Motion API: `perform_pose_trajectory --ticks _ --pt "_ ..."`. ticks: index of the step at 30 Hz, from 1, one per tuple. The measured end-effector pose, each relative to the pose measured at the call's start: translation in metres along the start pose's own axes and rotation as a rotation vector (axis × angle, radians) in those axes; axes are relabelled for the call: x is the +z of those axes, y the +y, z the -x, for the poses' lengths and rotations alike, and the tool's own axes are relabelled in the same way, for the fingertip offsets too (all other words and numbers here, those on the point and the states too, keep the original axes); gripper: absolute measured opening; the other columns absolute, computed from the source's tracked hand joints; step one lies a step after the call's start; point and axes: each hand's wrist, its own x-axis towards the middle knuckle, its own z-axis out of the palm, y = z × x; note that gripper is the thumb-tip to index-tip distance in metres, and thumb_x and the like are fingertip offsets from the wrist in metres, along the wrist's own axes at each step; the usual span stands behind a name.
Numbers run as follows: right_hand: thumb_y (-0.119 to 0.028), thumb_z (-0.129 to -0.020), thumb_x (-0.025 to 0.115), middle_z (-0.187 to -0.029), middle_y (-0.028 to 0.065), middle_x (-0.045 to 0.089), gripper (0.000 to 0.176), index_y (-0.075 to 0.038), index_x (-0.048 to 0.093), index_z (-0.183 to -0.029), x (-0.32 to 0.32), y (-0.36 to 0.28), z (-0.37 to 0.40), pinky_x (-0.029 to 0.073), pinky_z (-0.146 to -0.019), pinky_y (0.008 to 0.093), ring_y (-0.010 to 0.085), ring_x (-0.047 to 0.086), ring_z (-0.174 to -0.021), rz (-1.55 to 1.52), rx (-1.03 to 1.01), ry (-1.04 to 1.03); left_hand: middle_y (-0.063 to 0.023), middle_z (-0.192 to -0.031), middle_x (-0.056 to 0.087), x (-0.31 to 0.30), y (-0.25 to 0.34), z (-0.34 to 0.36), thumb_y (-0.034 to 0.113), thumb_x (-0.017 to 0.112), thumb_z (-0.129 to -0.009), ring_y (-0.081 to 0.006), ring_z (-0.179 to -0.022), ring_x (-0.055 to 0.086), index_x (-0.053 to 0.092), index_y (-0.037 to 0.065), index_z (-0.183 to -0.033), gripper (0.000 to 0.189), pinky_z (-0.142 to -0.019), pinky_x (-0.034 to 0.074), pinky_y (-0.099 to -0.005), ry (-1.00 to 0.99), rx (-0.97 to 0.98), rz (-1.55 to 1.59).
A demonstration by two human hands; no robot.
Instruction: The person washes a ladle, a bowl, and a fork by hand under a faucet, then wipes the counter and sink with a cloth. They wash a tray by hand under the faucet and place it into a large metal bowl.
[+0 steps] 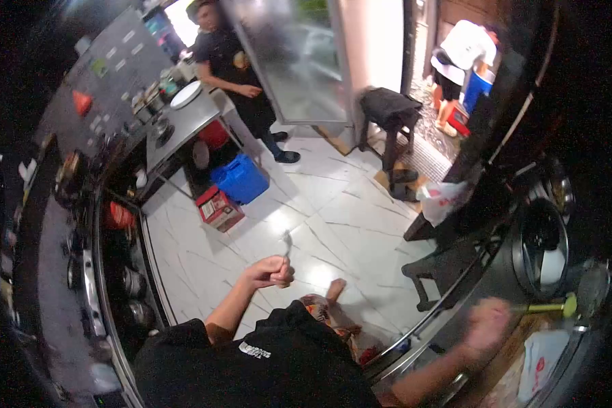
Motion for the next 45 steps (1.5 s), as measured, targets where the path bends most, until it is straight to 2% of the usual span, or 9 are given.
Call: perform_pose_trajectory --ticks 2,5,6,19,23,25,30,40,45 --pt "-0.029 -0.091 0.044 -0.085 0.0009 0.047 0.020 -0.011 0.050 -0.098 -0.060 0.111 -0.053 0.037 -0.060 0.0287 0.0139 0.042 -0.072 -0.057 0.126 -0.002 0.0001 -0.059 0.044 -0.045 -0.030 -0.033 0.025 0.053 -0.089 -0.0100 -0.056 0.044 0.055 0.005 -0.078 0.023 -0.052 0.035 -0.0259 -0.431 0.069 0.397" --pt "-0.020 -0.089 0.046 -0.080 -0.0016 0.051 0.025 -0.007 0.052 -0.109 -0.078 0.264 -0.136 0.035 -0.055 0.0216 0.0105 0.043 -0.062 0.439 0.234 0.753 -0.0069 -0.091 0.061 -0.022 -0.041 -0.073 0.010 0.059 -0.084 -0.0192 -0.087 0.058 0.059 -0.001 -0.090 0.013 -0.081 0.045 -0.0344 -0.287 -0.255 -0.662" --pt "-0.023 -0.089 0.047 -0.089 0.0003 0.053 0.025 -0.009 0.053 -0.110 -0.102 0.289 -0.152 0.040 -0.062 0.0267 0.0126 0.047 -0.070 0.312 0.323 0.599 -0.0050 -0.091 0.060 -0.023 -0.040 -0.064 0.016 0.052 -0.089 -0.0143 -0.087 0.055 0.059 0.000 -0.090 0.018 -0.080 0.044 -0.0297 -0.331 -0.112 -1.141" --pt "-0.020 -0.091 0.045 -0.100 0.0095 0.057 0.030 -0.004 0.047 -0.116 -0.143 0.736 -0.286 0.048 -0.070 0.0314 0.0187 0.057 -0.082 0.320 1.083 0.262 -0.0035 -0.087 0.057 -0.216 0.147 0.179 0.024 0.049 -0.093 -0.0119 -0.084 0.051 0.058 0.000 -0.091 0.026 -0.072 0.041 -0.0289 0.261 -0.032 -1.160" --pt "-0.020 -0.092 0.045 -0.099 0.0107 0.058 0.028 -0.004 0.048 -0.115 -0.133 0.836 -0.296 0.049 -0.071 0.0325 0.0195 0.058 -0.083 0.268 1.273 0.243 -0.0088 -0.090 0.059 -0.250 0.192 0.236 0.026 0.052 -0.091 -0.0189 -0.085 0.054 0.063 0.005 -0.092 0.024 -0.074 0.041 -0.0315 0.267 0.137 -0.620" --pt "-0.020 -0.092 0.045 -0.097 0.0100 0.059 0.027 -0.004 0.051 -0.113 -0.132 0.892 -0.302 0.049 -0.071 0.0322 0.0189 0.058 -0.083 0.284 1.425 0.178 -0.0091 -0.091 0.060 -0.282 0.206 0.270 0.024 0.052 -0.090 -0.0224 -0.086 0.055 0.064 0.004 -0.091 0.023 -0.079 0.042 -0.0308 0.573 0.016 -1.216" --pt "-0.021 -0.093 0.046 -0.090 0.0058 0.059 0.023 -0.004 0.052 -0.108 -0.118 1.057 -0.293 0.048 -0.069 0.0281 0.0155 0.058 -0.076 0.271 1.652 0.031 -0.0074 -0.085 0.058 -0.323 0.266 0.368 0.023 0.056 -0.089 -0.0176 -0.082 0.053 0.066 0.008 -0.098 0.020 -0.075 0.042 -0.0297 0.949 0.090 -0.823" --pt "-0.026 -0.091 0.050 -0.073 0.0022 0.054 0.025 -0.002 0.058 -0.093 -0.161 1.306 -0.308 0.044 -0.057 0.0229 0.0093 0.053 -0.065 0.678 1.850 -0.914 0.0012 -0.075 0.058 -0.451 0.418 0.581 0.020 0.054 -0.090 -0.0053 -0.064 0.045 0.064 0.001 -0.091 0.021 -0.058 0.037 -0.0204 1.599 0.341 -0.555" --pt "-0.019 -0.088 0.053 -0.081 0.0040 0.056 0.023 -0.001 0.057 -0.102 -0.168 1.349 -0.374 0.046 -0.057 0.0249 0.0107 0.055 -0.068 0.686 1.700 -0.341 0.0033 -0.066 0.049 -0.582 0.516 0.677 0.022 0.053 -0.091 -0.0047 -0.058 0.039 0.064 0.001 -0.086 0.024 -0.053 0.031 -0.0215 1.554 0.374 -0.647"
